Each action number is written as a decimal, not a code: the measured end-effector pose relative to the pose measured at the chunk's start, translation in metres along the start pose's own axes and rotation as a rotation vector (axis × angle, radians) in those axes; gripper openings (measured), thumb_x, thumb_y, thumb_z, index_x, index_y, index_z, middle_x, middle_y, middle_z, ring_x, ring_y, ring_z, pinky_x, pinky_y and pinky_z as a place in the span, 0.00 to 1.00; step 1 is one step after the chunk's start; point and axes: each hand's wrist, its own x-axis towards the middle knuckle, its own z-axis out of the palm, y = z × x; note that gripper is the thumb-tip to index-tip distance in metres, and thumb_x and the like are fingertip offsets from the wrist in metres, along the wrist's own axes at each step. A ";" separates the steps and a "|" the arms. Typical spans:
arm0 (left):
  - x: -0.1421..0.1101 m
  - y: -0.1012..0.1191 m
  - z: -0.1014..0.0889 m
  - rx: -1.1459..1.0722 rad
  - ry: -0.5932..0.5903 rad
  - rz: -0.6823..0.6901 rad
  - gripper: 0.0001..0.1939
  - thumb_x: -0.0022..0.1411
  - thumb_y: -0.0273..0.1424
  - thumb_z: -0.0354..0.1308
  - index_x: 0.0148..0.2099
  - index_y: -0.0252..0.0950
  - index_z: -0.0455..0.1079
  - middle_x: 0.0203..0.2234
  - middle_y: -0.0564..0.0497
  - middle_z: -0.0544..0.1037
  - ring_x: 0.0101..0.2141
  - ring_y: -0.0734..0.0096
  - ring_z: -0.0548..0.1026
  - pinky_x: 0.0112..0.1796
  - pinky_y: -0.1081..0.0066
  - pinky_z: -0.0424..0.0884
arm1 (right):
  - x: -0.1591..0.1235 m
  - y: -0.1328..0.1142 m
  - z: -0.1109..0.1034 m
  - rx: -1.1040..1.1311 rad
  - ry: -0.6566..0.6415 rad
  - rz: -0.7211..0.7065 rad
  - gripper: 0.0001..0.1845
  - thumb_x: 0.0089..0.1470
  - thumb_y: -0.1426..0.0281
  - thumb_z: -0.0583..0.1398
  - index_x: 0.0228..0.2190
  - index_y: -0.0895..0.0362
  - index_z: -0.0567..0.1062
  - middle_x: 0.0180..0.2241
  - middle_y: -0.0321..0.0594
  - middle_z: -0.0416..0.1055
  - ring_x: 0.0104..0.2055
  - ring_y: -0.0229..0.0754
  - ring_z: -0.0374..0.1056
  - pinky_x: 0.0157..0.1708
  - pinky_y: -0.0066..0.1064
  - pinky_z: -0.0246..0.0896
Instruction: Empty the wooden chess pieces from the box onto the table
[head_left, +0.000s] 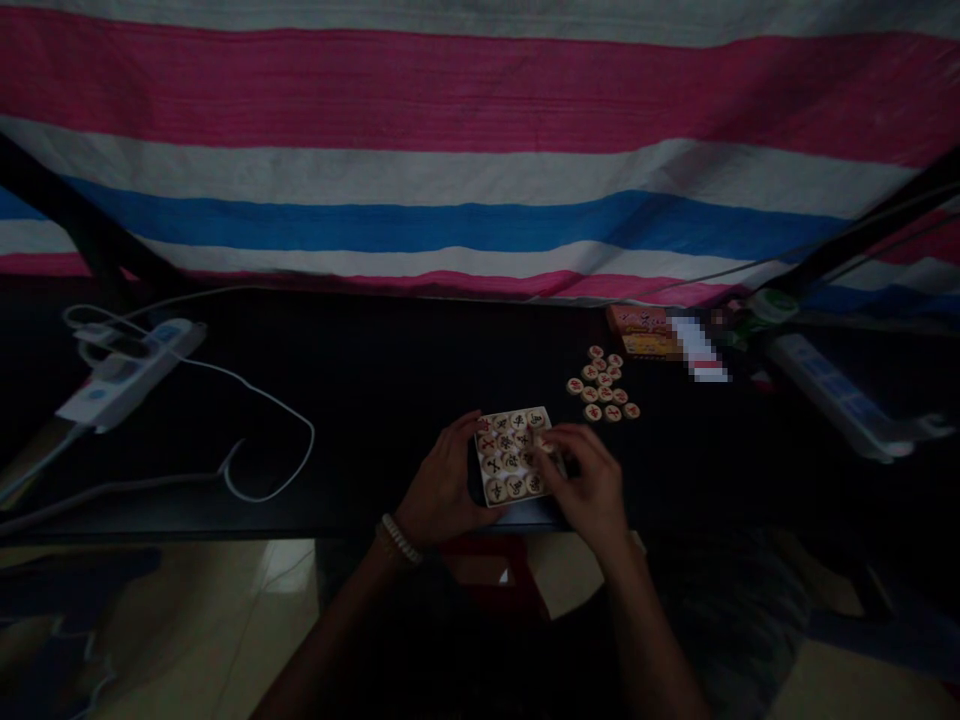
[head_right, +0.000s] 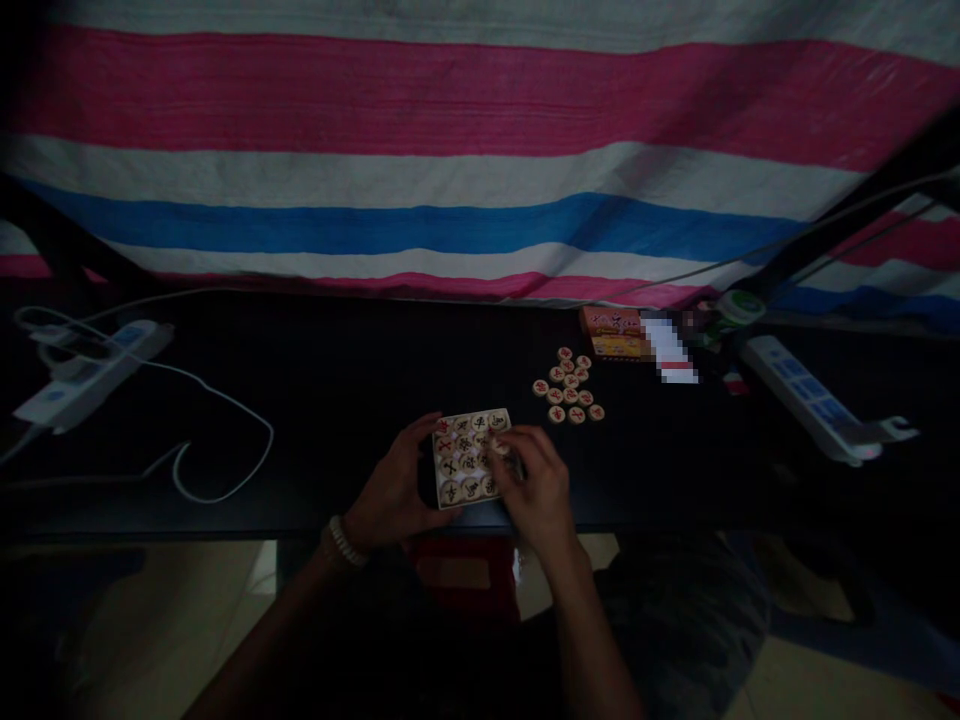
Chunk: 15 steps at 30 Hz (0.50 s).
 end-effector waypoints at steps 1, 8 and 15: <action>0.000 0.000 0.000 -0.005 -0.001 -0.005 0.59 0.46 0.37 0.80 0.72 0.42 0.50 0.69 0.33 0.62 0.67 0.36 0.66 0.60 0.38 0.71 | 0.002 0.014 -0.009 -0.063 0.057 0.023 0.08 0.64 0.65 0.64 0.43 0.52 0.81 0.46 0.45 0.78 0.47 0.49 0.76 0.48 0.44 0.76; 0.000 -0.002 0.001 0.011 -0.009 0.001 0.60 0.45 0.38 0.81 0.71 0.42 0.49 0.69 0.33 0.62 0.66 0.36 0.67 0.61 0.38 0.71 | 0.008 0.033 -0.024 -0.374 0.229 0.024 0.12 0.65 0.65 0.61 0.45 0.54 0.82 0.55 0.52 0.72 0.59 0.59 0.68 0.57 0.59 0.68; 0.000 -0.001 0.001 0.030 0.030 0.056 0.57 0.49 0.37 0.79 0.72 0.40 0.48 0.68 0.32 0.64 0.67 0.37 0.66 0.62 0.39 0.70 | 0.010 -0.046 0.040 0.024 -0.219 -0.109 0.13 0.64 0.75 0.60 0.48 0.51 0.78 0.52 0.46 0.74 0.55 0.50 0.72 0.57 0.46 0.72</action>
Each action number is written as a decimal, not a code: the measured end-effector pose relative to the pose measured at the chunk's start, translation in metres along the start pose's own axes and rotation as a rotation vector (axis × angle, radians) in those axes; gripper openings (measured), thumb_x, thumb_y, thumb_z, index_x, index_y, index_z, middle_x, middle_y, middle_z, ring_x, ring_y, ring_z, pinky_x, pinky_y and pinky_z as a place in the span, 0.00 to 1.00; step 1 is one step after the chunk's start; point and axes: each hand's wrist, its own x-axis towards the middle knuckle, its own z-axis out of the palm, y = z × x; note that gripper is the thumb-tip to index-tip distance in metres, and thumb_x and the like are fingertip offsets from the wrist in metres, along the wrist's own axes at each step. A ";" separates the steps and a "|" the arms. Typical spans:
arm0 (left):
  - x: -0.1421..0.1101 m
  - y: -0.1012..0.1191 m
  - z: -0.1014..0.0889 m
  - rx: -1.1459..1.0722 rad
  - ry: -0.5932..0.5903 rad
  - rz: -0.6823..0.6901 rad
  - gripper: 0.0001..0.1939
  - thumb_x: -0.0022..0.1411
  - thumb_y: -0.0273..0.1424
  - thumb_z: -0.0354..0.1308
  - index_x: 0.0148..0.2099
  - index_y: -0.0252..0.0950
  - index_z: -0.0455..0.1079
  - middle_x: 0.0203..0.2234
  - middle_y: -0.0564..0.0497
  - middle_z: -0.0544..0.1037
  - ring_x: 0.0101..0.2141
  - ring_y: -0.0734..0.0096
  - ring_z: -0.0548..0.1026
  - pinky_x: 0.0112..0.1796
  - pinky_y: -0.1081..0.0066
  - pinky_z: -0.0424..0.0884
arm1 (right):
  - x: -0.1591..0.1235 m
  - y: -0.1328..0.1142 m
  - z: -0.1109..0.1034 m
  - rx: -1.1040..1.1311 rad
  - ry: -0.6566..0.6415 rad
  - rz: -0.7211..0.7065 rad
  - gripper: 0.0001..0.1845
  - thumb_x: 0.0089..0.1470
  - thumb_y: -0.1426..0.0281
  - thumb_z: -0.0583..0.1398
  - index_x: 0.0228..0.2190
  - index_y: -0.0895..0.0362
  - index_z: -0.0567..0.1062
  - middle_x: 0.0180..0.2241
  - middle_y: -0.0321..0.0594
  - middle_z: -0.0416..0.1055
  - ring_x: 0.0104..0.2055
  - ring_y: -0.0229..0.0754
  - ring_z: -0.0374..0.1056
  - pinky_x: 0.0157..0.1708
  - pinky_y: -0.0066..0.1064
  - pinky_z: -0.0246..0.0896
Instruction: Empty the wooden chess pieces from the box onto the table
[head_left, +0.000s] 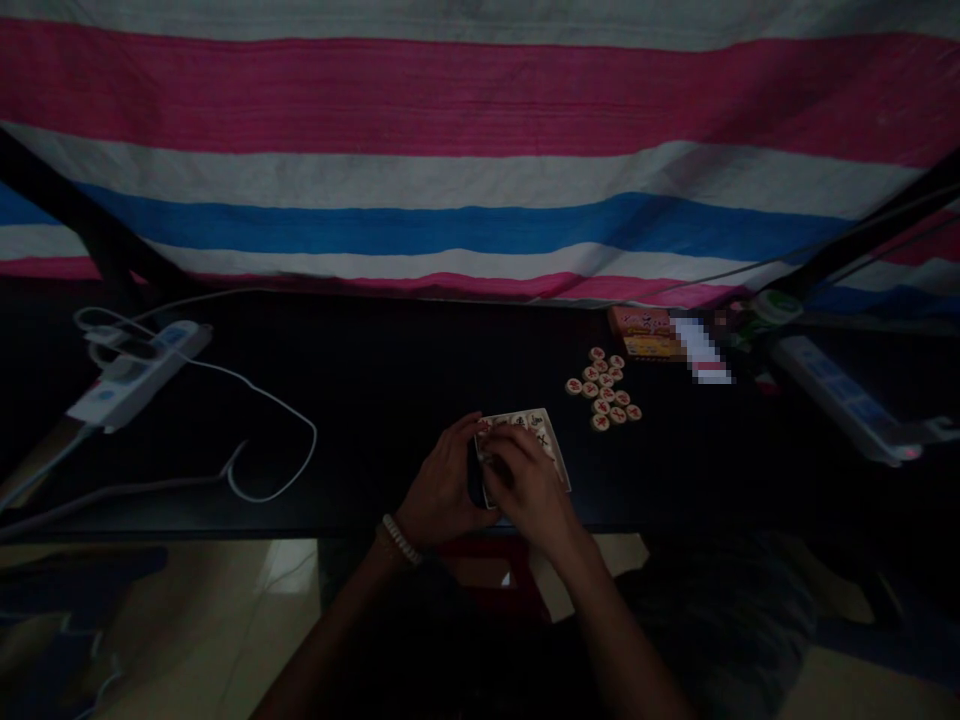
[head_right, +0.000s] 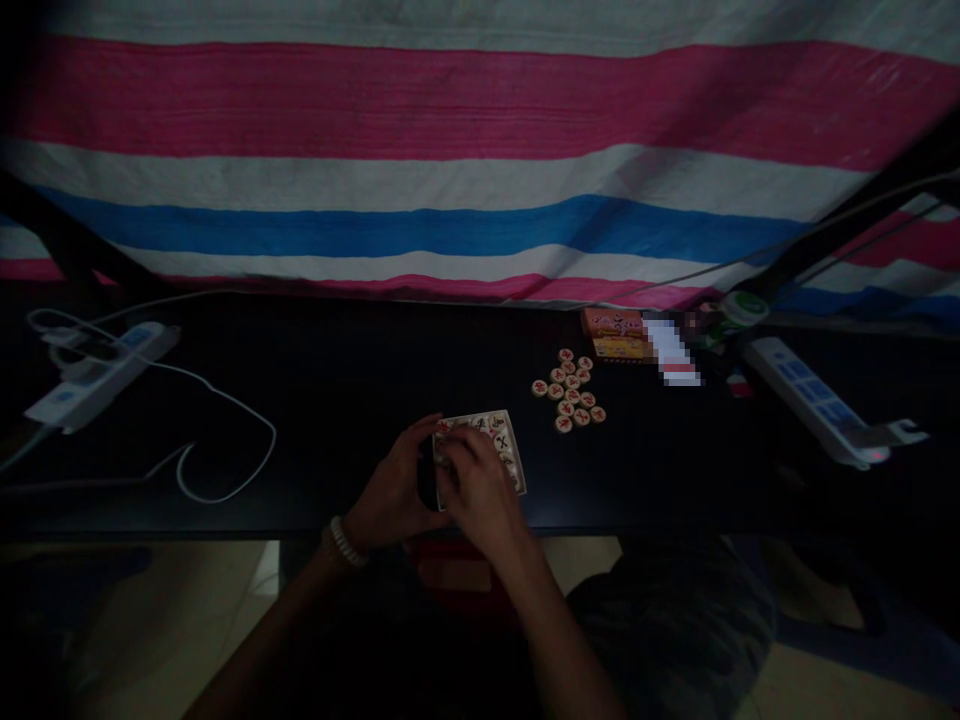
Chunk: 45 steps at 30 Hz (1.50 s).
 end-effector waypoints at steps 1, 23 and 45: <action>0.000 0.000 0.000 0.003 -0.002 0.003 0.57 0.49 0.36 0.79 0.72 0.40 0.48 0.68 0.32 0.63 0.67 0.37 0.66 0.62 0.39 0.70 | 0.004 -0.003 0.006 0.010 -0.010 0.008 0.13 0.63 0.77 0.59 0.46 0.52 0.78 0.51 0.46 0.74 0.54 0.49 0.72 0.56 0.45 0.72; -0.001 -0.002 0.001 0.012 -0.006 -0.019 0.62 0.46 0.38 0.80 0.74 0.41 0.46 0.68 0.33 0.64 0.65 0.36 0.67 0.58 0.40 0.73 | 0.008 0.039 -0.028 -0.275 0.195 0.078 0.12 0.67 0.66 0.62 0.49 0.55 0.79 0.52 0.49 0.73 0.54 0.53 0.69 0.57 0.48 0.67; 0.001 -0.001 0.000 -0.033 -0.026 -0.045 0.61 0.45 0.37 0.81 0.73 0.42 0.47 0.69 0.33 0.63 0.66 0.37 0.67 0.59 0.40 0.73 | 0.009 0.086 -0.065 -0.484 0.342 0.169 0.13 0.64 0.67 0.60 0.44 0.56 0.84 0.47 0.52 0.72 0.53 0.57 0.68 0.54 0.53 0.67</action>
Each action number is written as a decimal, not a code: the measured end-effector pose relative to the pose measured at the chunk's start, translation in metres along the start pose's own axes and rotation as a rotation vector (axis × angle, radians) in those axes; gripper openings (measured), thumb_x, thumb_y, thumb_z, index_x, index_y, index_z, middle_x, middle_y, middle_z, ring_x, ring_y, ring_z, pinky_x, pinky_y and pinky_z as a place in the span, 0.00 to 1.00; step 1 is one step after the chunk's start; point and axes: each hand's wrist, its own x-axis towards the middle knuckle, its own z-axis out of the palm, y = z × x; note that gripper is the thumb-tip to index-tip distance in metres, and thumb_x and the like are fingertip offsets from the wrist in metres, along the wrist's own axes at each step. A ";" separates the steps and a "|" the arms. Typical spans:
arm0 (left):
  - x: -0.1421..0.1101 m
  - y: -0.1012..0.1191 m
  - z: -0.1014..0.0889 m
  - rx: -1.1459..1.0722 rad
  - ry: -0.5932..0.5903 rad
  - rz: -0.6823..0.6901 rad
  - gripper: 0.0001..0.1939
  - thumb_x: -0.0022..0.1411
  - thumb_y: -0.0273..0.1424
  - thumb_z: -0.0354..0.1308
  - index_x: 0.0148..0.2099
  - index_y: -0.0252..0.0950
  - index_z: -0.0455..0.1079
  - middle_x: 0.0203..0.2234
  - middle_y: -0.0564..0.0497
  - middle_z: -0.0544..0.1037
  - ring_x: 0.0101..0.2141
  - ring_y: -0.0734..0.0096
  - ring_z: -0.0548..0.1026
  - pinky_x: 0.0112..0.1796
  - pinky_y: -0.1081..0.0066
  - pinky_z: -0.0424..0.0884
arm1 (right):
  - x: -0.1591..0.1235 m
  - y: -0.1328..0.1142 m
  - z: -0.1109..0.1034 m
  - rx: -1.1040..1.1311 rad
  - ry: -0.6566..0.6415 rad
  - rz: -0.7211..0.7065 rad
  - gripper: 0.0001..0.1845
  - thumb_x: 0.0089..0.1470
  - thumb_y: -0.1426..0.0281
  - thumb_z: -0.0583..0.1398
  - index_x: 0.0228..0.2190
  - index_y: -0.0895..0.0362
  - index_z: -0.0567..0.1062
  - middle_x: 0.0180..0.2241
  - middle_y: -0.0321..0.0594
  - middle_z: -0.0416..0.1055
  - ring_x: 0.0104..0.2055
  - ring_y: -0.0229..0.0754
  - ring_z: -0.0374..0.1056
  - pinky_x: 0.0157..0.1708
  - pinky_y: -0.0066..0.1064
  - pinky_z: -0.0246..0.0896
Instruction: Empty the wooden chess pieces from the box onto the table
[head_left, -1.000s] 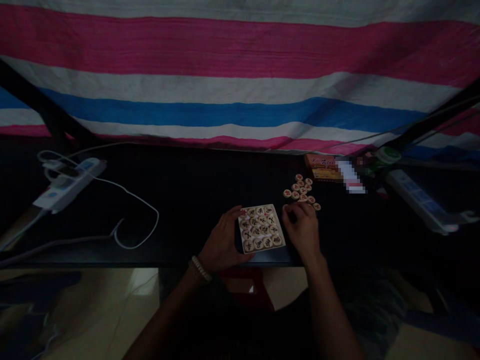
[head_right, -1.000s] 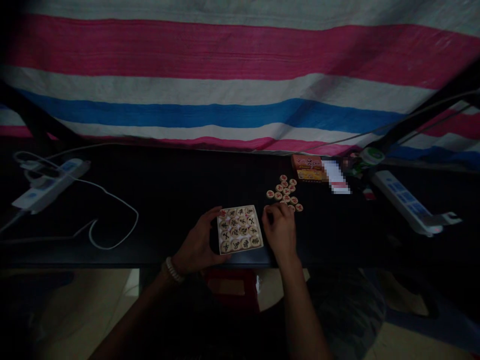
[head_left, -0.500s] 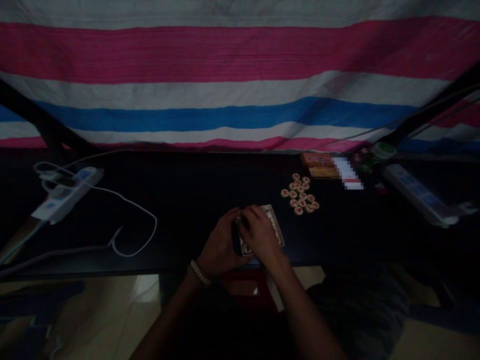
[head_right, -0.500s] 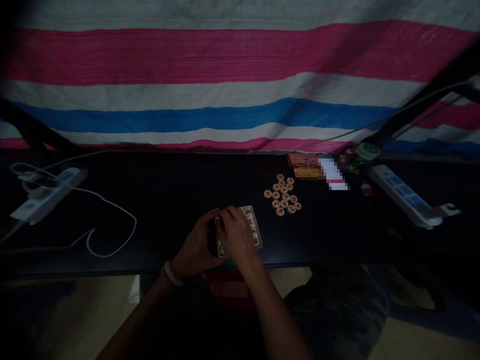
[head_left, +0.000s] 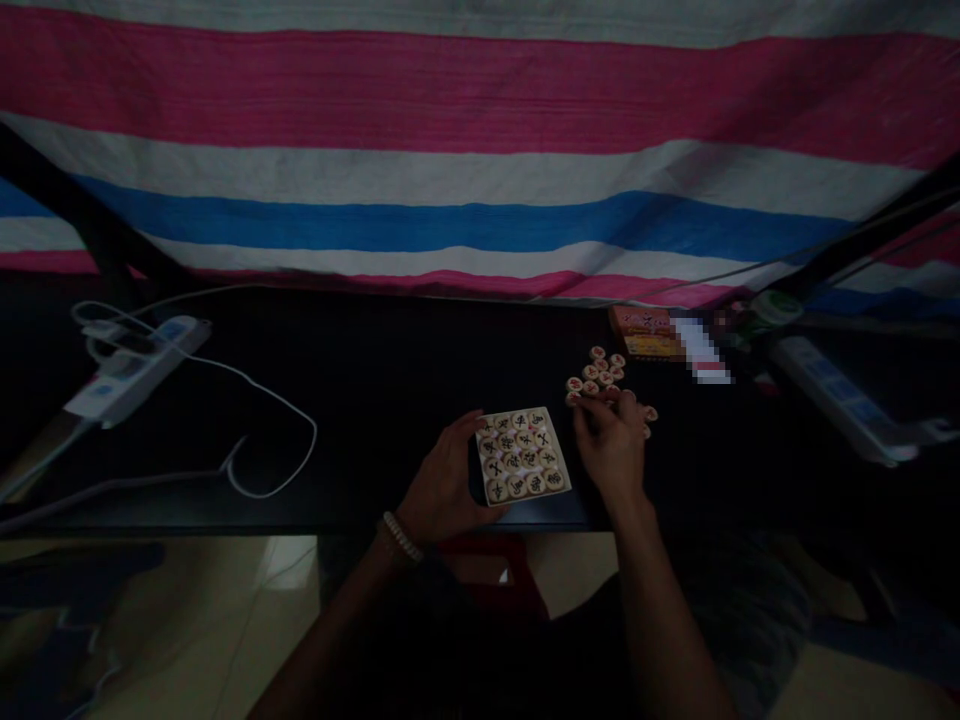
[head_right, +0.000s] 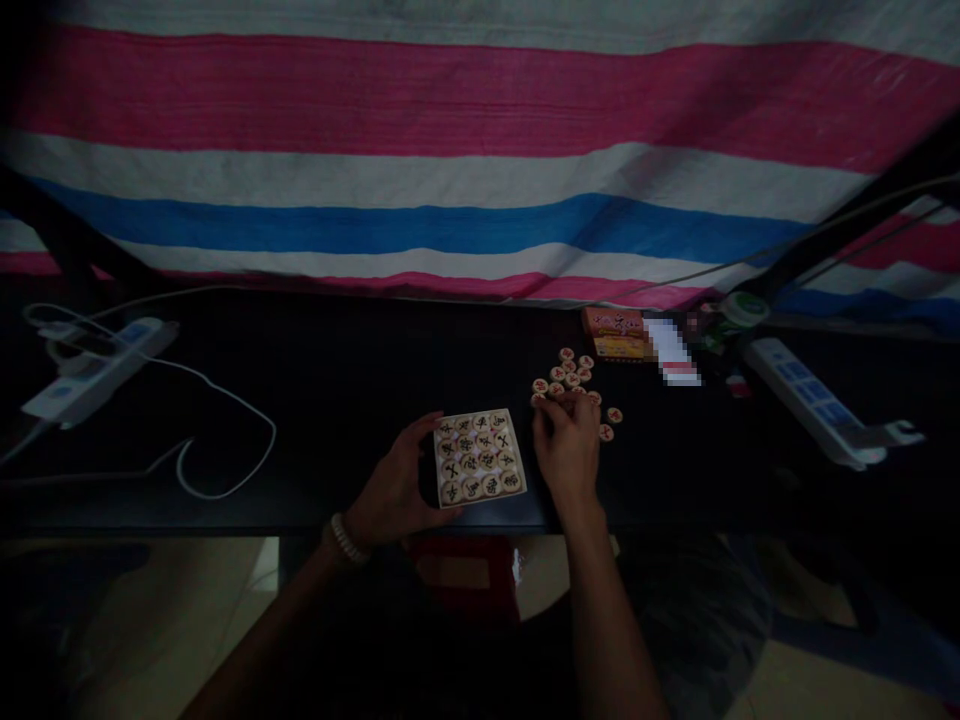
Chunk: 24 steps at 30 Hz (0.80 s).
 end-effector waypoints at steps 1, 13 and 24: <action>0.000 0.000 0.000 0.004 0.001 -0.002 0.61 0.45 0.36 0.81 0.73 0.43 0.47 0.69 0.33 0.62 0.66 0.37 0.67 0.59 0.40 0.73 | -0.003 -0.007 -0.002 0.071 -0.028 -0.019 0.12 0.65 0.66 0.60 0.44 0.55 0.83 0.46 0.51 0.73 0.52 0.55 0.69 0.54 0.51 0.68; 0.000 0.001 0.001 0.022 0.004 0.003 0.62 0.44 0.35 0.81 0.72 0.42 0.46 0.69 0.33 0.62 0.65 0.37 0.67 0.59 0.40 0.73 | -0.064 -0.047 -0.041 0.076 -0.324 -0.084 0.11 0.69 0.66 0.58 0.40 0.54 0.82 0.52 0.51 0.72 0.52 0.55 0.71 0.50 0.50 0.74; -0.001 0.001 0.001 0.014 0.000 -0.005 0.63 0.43 0.36 0.82 0.73 0.42 0.47 0.69 0.34 0.62 0.66 0.36 0.67 0.62 0.38 0.70 | -0.054 -0.053 -0.041 -0.047 -0.442 -0.115 0.09 0.65 0.72 0.59 0.38 0.55 0.81 0.52 0.52 0.73 0.48 0.56 0.70 0.47 0.51 0.73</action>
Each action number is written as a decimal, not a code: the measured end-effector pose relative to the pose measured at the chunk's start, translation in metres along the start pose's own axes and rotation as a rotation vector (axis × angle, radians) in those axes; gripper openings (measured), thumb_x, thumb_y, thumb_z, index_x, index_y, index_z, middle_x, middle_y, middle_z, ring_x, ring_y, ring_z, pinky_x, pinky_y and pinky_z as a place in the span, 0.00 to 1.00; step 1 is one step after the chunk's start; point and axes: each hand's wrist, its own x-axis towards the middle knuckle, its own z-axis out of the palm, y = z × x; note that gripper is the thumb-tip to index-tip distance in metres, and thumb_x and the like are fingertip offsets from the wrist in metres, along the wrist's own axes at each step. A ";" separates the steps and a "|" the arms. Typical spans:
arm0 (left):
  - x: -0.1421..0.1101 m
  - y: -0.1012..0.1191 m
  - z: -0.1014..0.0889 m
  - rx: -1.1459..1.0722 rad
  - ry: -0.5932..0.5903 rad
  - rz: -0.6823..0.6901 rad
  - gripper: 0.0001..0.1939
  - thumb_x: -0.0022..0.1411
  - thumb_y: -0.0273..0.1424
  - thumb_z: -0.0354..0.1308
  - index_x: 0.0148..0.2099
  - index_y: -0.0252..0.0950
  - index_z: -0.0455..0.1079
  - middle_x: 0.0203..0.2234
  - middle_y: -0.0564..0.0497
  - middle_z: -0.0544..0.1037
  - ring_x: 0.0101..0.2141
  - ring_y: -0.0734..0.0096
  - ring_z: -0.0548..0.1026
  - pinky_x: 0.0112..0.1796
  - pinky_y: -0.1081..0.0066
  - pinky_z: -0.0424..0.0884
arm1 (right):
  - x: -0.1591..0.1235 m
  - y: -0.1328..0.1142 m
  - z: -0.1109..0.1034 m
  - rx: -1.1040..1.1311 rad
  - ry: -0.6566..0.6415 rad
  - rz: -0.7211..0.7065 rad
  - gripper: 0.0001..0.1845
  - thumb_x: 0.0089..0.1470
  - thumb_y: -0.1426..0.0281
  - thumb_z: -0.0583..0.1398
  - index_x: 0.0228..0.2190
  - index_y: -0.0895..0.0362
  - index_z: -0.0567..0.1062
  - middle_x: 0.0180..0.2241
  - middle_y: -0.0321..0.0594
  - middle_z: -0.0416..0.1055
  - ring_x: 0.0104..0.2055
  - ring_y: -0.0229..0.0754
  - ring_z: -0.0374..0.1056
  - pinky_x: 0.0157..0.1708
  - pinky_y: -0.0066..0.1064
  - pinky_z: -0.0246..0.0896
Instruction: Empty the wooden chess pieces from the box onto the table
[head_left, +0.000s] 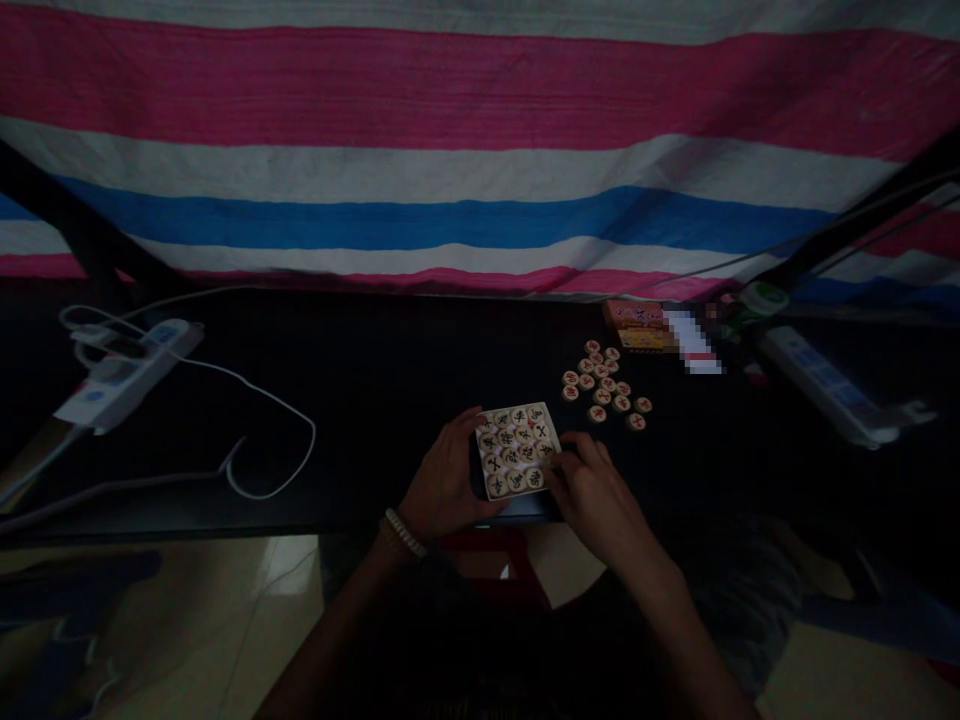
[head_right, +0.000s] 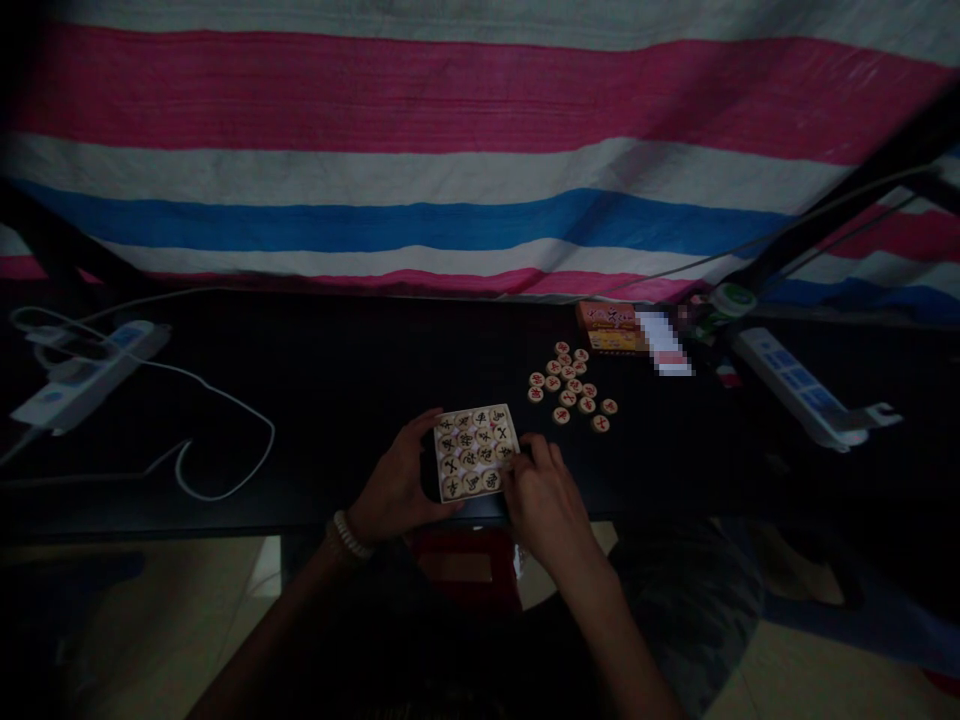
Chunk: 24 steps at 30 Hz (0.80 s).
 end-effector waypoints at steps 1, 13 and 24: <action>0.000 0.000 0.000 -0.002 -0.006 -0.004 0.63 0.43 0.35 0.82 0.73 0.42 0.47 0.69 0.34 0.62 0.66 0.36 0.67 0.61 0.38 0.71 | 0.000 0.001 -0.001 0.019 -0.008 0.009 0.08 0.64 0.72 0.60 0.37 0.56 0.81 0.53 0.53 0.72 0.50 0.57 0.70 0.48 0.52 0.73; -0.002 0.000 0.000 0.015 -0.020 0.040 0.62 0.44 0.37 0.82 0.72 0.41 0.48 0.68 0.33 0.64 0.66 0.37 0.67 0.63 0.37 0.68 | -0.012 0.002 -0.004 0.267 -0.036 0.055 0.04 0.66 0.71 0.60 0.37 0.53 0.76 0.39 0.43 0.76 0.43 0.50 0.73 0.44 0.42 0.71; -0.013 -0.012 -0.016 0.064 -0.027 0.086 0.61 0.44 0.37 0.81 0.72 0.41 0.48 0.68 0.31 0.63 0.66 0.34 0.67 0.63 0.36 0.68 | 0.002 0.048 0.021 0.324 0.260 0.253 0.14 0.66 0.60 0.59 0.36 0.55 0.80 0.37 0.46 0.78 0.39 0.50 0.76 0.42 0.44 0.72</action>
